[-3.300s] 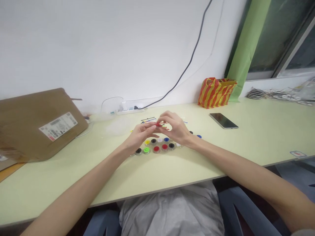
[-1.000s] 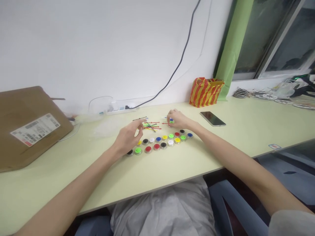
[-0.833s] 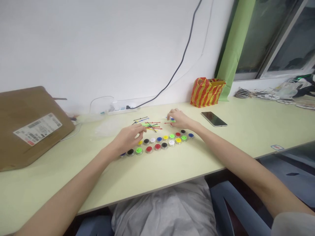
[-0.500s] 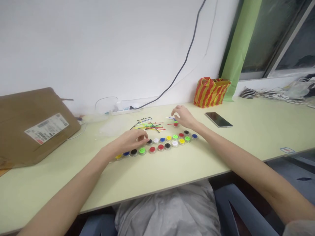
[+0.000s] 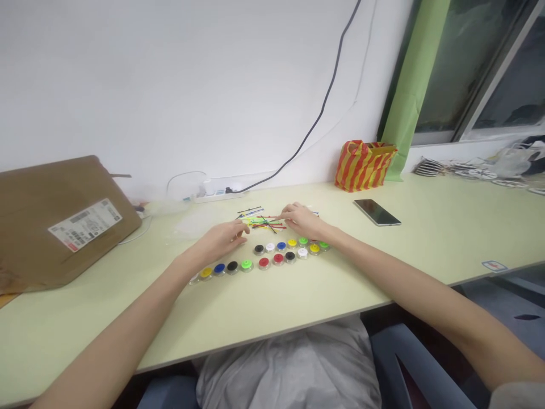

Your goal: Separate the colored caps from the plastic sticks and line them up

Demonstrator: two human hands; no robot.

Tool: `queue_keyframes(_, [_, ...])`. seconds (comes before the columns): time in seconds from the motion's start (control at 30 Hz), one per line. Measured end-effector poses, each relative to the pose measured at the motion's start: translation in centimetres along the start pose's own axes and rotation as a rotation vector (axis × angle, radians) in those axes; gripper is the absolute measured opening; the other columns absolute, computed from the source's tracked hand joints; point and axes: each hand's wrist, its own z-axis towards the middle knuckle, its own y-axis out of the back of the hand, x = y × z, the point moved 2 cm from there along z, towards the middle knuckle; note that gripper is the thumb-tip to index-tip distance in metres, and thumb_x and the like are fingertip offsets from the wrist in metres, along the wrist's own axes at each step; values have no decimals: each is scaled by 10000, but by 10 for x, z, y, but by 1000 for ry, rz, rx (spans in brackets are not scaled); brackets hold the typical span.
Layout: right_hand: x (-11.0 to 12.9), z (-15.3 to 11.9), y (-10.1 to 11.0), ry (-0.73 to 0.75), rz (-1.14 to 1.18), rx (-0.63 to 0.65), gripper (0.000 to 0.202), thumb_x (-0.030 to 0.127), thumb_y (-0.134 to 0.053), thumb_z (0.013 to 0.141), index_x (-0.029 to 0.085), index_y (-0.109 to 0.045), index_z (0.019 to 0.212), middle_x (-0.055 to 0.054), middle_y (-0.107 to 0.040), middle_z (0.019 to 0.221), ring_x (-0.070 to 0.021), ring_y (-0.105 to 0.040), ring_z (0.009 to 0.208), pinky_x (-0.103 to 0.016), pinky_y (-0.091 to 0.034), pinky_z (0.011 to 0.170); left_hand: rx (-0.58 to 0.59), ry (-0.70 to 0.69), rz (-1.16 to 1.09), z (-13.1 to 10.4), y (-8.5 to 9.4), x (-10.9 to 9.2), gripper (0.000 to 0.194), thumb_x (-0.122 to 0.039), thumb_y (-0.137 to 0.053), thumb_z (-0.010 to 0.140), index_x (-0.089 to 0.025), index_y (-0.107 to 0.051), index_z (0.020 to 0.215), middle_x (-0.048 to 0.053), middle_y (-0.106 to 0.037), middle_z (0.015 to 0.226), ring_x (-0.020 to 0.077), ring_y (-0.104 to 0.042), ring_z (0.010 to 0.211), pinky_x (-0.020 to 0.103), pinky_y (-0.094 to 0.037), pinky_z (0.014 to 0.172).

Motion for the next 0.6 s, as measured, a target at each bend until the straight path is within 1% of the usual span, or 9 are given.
queue_keyframes(0.07, [3, 2, -1, 41, 18, 25, 395, 190, -431, 1041, 262, -678, 1341, -116, -639, 1264, -259, -510, 1154, -399, -396, 990, -71, -24, 21, 0, 0, 2, 211, -339, -484, 959, -236, -654, 1028, 56, -645, 997, 203, -617, 764, 313, -436, 712])
queue_keyframes(0.13, [9, 5, -3, 57, 26, 34, 349, 269, -467, 1053, 265, -689, 1323, -118, -650, 1242, -257, -521, 1150, -385, -404, 976, -128, -29, 25, 1, 0, 3, 212, -325, -477, 965, -238, -646, 1057, 53, -612, 1018, 195, -605, 746, 316, -439, 710])
queue_keyframes(0.17, [12, 8, -3, 46, 25, 28, 325, 292, -485, 1050, 255, -711, 1280, -119, -662, 1209, -253, -534, 1133, -374, -410, 964, -153, -31, 15, 1, -1, 3, 213, -325, -483, 964, -239, -645, 1072, 50, -597, 1018, 191, -599, 740, 317, -443, 711])
queue_keyframes(0.23, [17, 16, -6, -7, 17, 7, 277, 310, -516, 1037, 221, -760, 1134, -116, -692, 1111, -245, -568, 1073, -352, -422, 926, -194, -42, -27, 2, -3, 1, 209, -324, -505, 958, -239, -647, 1086, 45, -573, 1018, 182, -594, 743, 318, -458, 719])
queue_keyframes(0.3, [21, 26, -9, -72, 1, -15, 255, 319, -550, 1016, 194, -770, 988, -113, -718, 1012, -243, -596, 1011, -334, -432, 871, -221, -66, -78, 3, -6, -2, 196, -314, -530, 946, -232, -651, 1077, 45, -552, 1032, 177, -596, 775, 323, -478, 750])
queue_keyframes(0.37, [24, 36, -14, -124, -12, -19, 234, 333, -595, 986, 185, -760, 909, -110, -736, 946, -243, -619, 951, -324, -436, 809, -249, -94, -117, 4, -9, -5, 180, -287, -546, 934, -223, -656, 1062, 51, -535, 1050, 184, -603, 838, 333, -493, 792])
queue_keyframes(0.43, [26, 47, -19, -161, -10, -9, 189, 309, -640, 950, 183, -749, 861, -107, -746, 912, -237, -635, 900, -314, -436, 768, -286, -108, -127, 5, -11, -8, 168, -257, -551, 928, -219, -666, 1044, 59, -525, 1065, 193, -601, 884, 345, -502, 822])
queue_keyframes(0.5, [27, 55, -24, -183, 3, 0, 135, 247, -662, 917, 182, -738, 827, -104, -752, 898, -226, -647, 861, -304, -437, 747, -323, -102, -116, 5, -13, -9, 158, -243, -544, 931, -216, -678, 1013, 65, -526, 1071, 193, -596, 889, 352, -509, 830])
queue_keyframes(0.6, [27, 63, -27, -197, 28, -6, 91, 180, -662, 880, 178, -727, 817, -93, -758, 893, -211, -660, 820, -290, -439, 716, -341, -68, -103, 4, -13, -8, 170, -279, -527, 952, -211, -681, 975, 73, -560, 1091, 190, -613, 872, 348, -514, 821])
